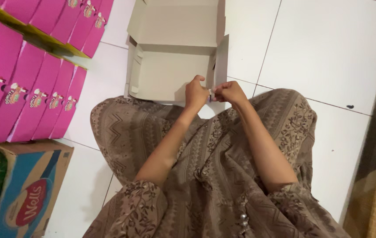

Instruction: The person assembles cardboard boxes by hand and stacks them against a wall.

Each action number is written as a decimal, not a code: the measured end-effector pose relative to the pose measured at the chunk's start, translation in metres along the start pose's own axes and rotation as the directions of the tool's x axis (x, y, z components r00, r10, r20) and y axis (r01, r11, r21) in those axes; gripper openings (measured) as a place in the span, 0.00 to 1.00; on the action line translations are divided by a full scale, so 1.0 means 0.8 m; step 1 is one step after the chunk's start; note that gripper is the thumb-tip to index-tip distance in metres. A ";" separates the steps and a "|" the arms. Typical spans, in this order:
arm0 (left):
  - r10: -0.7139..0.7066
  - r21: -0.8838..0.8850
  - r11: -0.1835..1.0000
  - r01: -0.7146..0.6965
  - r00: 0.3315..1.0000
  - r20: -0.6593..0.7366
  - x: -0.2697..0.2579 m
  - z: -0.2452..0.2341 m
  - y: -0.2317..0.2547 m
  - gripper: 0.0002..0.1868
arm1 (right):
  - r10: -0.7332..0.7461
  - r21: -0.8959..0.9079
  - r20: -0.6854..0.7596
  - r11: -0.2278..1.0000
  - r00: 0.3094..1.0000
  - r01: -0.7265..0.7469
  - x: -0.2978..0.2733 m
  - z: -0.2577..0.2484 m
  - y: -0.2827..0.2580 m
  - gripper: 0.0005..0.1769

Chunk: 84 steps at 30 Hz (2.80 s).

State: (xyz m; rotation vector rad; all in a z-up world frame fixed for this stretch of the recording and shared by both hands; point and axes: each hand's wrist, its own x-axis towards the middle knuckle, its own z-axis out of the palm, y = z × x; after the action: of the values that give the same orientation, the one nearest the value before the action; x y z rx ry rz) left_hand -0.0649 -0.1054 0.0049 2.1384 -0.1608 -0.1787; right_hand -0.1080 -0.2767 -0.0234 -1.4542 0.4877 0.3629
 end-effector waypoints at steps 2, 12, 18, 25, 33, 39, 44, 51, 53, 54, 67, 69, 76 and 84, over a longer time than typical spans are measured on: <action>-0.116 -0.116 0.985 0.128 0.987 0.110 0.007 0.002 -0.021 0.13 | 0.023 -0.025 0.065 0.999 0.998 -0.021 0.006 0.000 0.003 0.07; -0.210 0.190 0.971 0.144 0.895 0.394 0.057 0.081 -0.144 0.07 | -0.039 -0.148 0.002 0.988 0.999 0.039 0.017 0.008 0.022 0.10; -0.190 0.075 0.982 0.175 0.941 0.279 0.046 0.071 -0.105 0.04 | -0.269 -0.253 -0.258 0.946 0.928 0.204 0.056 -0.048 -0.094 0.24; 0.189 -0.096 0.973 -0.210 0.964 -0.188 0.179 -0.006 0.059 0.08 | -0.262 -0.352 -0.347 0.927 0.900 0.134 0.205 -0.057 -0.207 0.30; 0.202 -0.064 0.975 -0.213 0.968 -0.152 0.257 -0.067 0.188 0.30 | -0.761 -0.636 -0.328 0.616 0.559 0.465 0.188 -0.017 -0.231 0.10; 0.124 0.146 0.983 -0.112 0.990 -0.073 0.242 -0.142 0.283 0.41 | -0.986 -0.819 -0.083 0.149 0.143 0.554 0.037 0.054 -0.238 0.18; 0.467 0.166 0.881 -0.444 0.873 -0.142 0.239 -0.159 0.291 0.12 | -0.988 -0.791 -0.130 0.153 0.081 0.592 -0.021 0.069 -0.246 0.18; 0.606 0.203 0.794 -0.573 0.772 -0.190 0.176 -0.206 0.281 0.05 | -0.946 -0.700 -0.306 0.299 0.105 0.649 -0.070 0.083 -0.296 0.04; 0.614 0.223 0.787 -0.575 0.764 -0.198 0.144 -0.225 0.278 0.05 | -0.932 -0.665 -0.338 0.335 0.132 0.667 -0.089 0.083 -0.307 0.02; 0.605 0.205 0.795 -0.571 0.773 -0.189 0.126 -0.235 0.275 0.06 | -0.927 -0.637 -0.344 0.348 0.150 0.688 -0.099 0.083 -0.309 0.03; 0.349 -0.258 0.837 -0.483 0.833 -0.429 -0.039 -0.195 0.249 0.06 | -0.925 -0.506 -0.306 0.359 0.226 0.784 -0.180 0.112 -0.280 0.08; 0.368 -0.199 0.843 -0.500 0.805 -0.465 -0.049 -0.190 0.253 0.06 | -0.916 -0.495 -0.322 0.378 0.238 0.782 -0.186 0.114 -0.275 0.07; 0.395 -0.179 0.834 -0.522 0.791 -0.468 -0.080 -0.175 0.250 0.09 | -0.937 -0.436 -0.235 0.338 0.257 0.834 -0.197 0.116 -0.268 0.04; 0.323 -0.546 0.726 -0.418 0.908 -0.266 -0.060 -0.132 0.201 0.17 | -0.963 -0.544 -0.157 0.268 0.217 0.795 -0.178 0.118 -0.250 0.16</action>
State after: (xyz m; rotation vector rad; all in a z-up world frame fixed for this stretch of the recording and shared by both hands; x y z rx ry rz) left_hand -0.0990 -0.0968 0.1995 1.4395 -0.3889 0.1624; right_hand -0.1165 -0.1932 0.2254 -1.9363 -0.1790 -0.9860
